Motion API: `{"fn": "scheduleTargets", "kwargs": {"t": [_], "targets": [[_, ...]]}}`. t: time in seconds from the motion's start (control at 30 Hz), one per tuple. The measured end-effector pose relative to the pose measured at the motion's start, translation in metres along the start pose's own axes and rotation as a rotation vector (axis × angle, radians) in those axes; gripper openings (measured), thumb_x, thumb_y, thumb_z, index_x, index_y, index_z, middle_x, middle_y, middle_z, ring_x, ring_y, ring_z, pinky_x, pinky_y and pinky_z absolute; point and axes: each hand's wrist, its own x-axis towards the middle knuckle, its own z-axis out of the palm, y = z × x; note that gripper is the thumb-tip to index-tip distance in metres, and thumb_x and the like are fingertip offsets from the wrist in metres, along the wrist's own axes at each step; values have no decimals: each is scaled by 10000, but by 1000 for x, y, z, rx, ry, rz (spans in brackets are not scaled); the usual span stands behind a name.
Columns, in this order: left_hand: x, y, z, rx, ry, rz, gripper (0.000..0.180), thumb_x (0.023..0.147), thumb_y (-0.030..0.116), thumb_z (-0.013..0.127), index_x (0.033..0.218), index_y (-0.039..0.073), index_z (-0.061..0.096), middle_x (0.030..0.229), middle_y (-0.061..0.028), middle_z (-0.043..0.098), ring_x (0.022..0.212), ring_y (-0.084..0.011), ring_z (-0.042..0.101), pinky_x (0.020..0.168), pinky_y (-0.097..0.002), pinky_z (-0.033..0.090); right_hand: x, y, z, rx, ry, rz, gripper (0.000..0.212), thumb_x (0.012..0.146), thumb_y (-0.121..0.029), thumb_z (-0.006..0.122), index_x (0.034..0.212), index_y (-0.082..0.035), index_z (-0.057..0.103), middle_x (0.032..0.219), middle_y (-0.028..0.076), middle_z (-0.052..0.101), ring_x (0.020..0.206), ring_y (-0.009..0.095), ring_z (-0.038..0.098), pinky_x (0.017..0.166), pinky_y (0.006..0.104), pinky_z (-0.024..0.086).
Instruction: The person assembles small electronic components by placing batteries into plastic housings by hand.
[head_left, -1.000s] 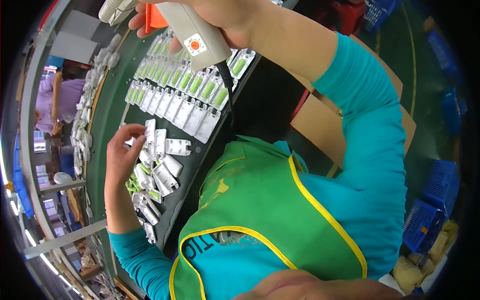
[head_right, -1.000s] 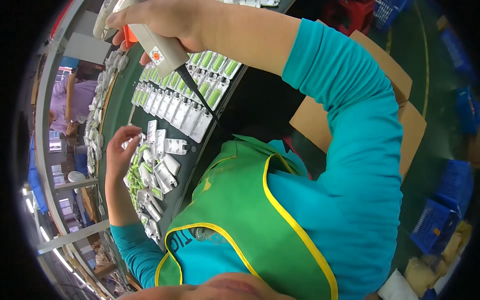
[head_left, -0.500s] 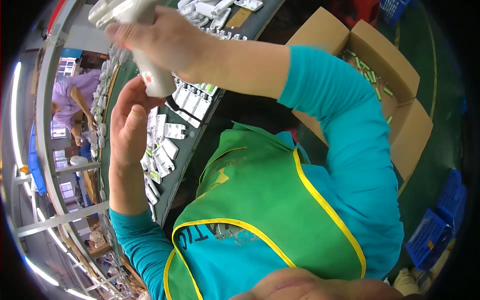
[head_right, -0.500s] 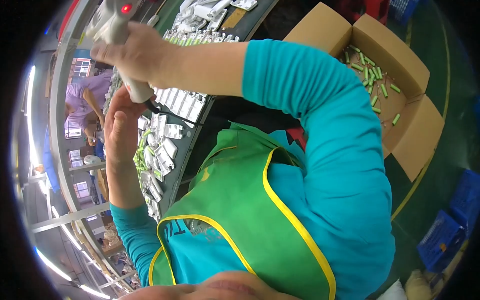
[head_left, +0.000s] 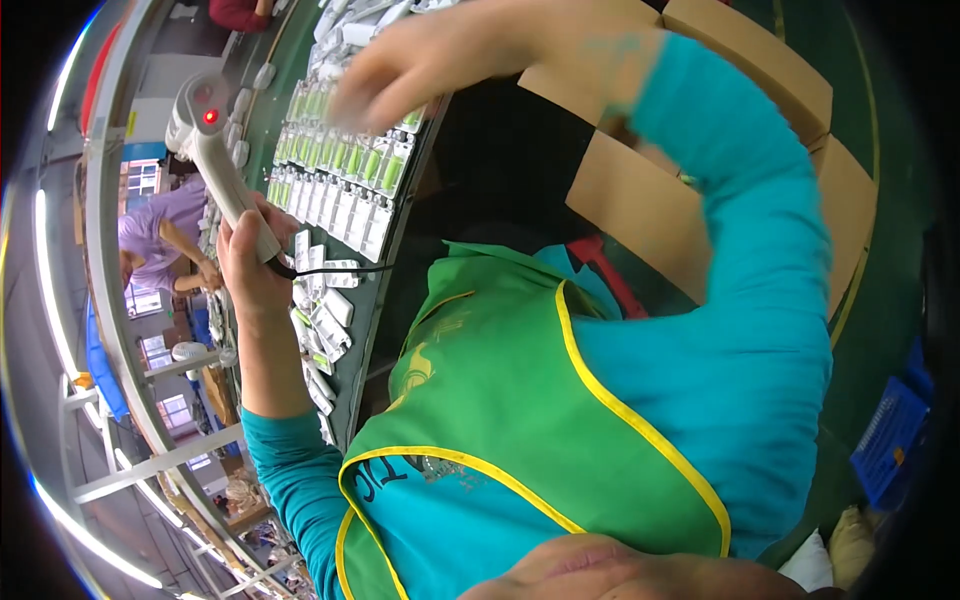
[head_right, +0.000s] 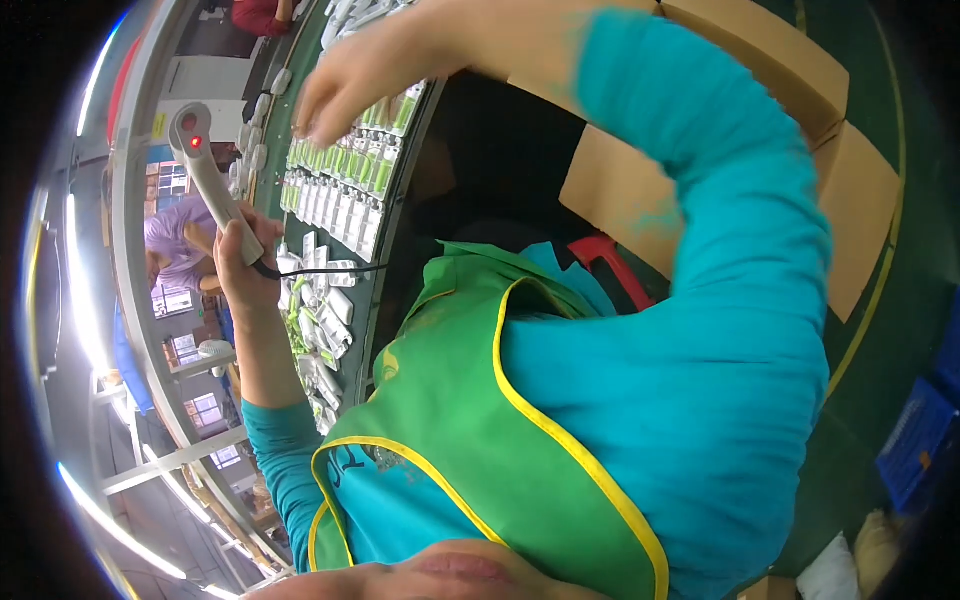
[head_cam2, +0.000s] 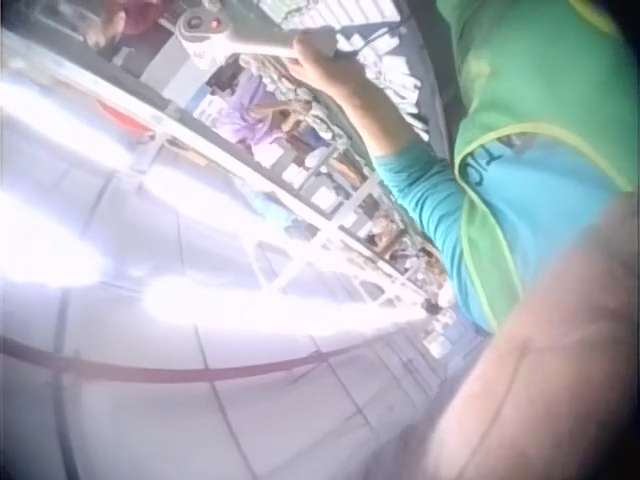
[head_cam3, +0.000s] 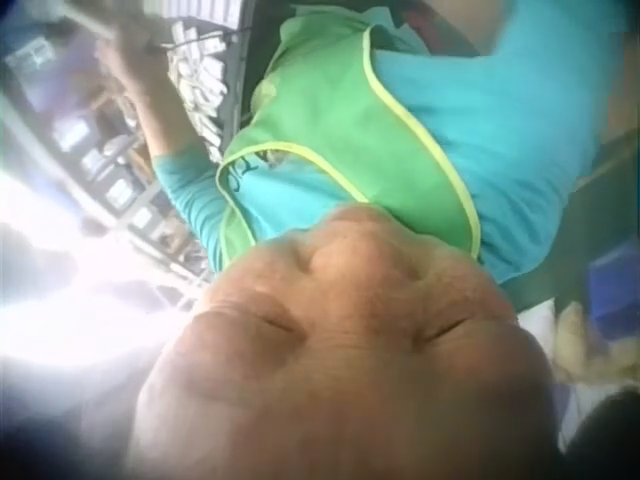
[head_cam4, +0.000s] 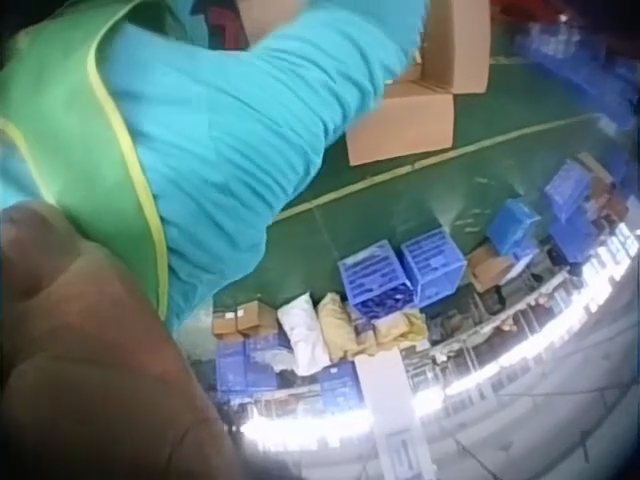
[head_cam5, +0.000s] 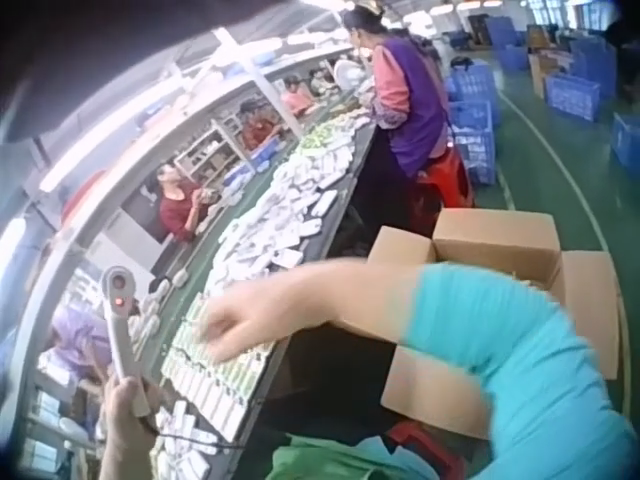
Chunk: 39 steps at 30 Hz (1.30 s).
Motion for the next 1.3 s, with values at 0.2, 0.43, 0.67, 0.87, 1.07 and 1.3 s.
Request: {"fn": "scheduleTargets", "kwargs": {"t": [0.2, 0.43, 0.67, 0.87, 1.07, 1.3], "targets": [[12, -3, -12, -30, 102, -44, 334, 887, 329, 578, 978, 11, 527, 705, -32, 481, 641, -119, 466, 708, -323, 425, -191, 88, -75, -122, -54, 721, 293, 865, -266, 584, 1009, -22, 659, 874, 66, 680, 757, 130, 655, 534, 284, 511], [25, -17, -31, -128, 169, -117, 276, 918, 305, 555, 984, 38, 535, 727, -11, 487, 691, -121, 488, 751, -326, 409, -318, 251, 3, -822, 109, 1024, 494, 705, -203, 700, 1174, -83, 601, 1273, 161, 532, 1192, 342, 496, 983, 418, 450], [29, -25, -26, -85, 173, -107, 288, 926, 308, 550, 973, 24, 536, 718, -10, 481, 697, -115, 486, 716, -311, 416, -321, 298, 19, -645, 431, 971, 192, 757, -78, 658, 945, -77, 619, 899, 131, 661, 890, 320, 633, 757, 408, 504], [26, -48, -23, 12, 95, -45, 322, 891, 303, 578, 990, 2, 518, 677, -37, 478, 623, -116, 455, 697, -304, 416, -364, 281, -4, -190, 531, 957, 165, 853, -99, 619, 1013, -69, 651, 914, 100, 679, 860, 196, 638, 766, 327, 504], [-6, -68, -28, 78, 242, -144, 452, 801, 387, 673, 967, -13, 543, 699, -49, 509, 607, -133, 477, 625, -286, 421, -343, 256, -14, -359, 539, 1011, 200, 850, -144, 653, 1013, -28, 644, 945, 132, 691, 876, 238, 650, 781, 350, 512], [-38, -79, -24, 392, 119, -213, 519, 686, 361, 699, 1030, -11, 591, 797, -79, 614, 750, -194, 589, 716, -342, 485, -352, 277, 9, -567, 256, 1204, 240, 812, -184, 682, 995, -30, 667, 944, 161, 693, 888, 292, 665, 793, 384, 523]]}}
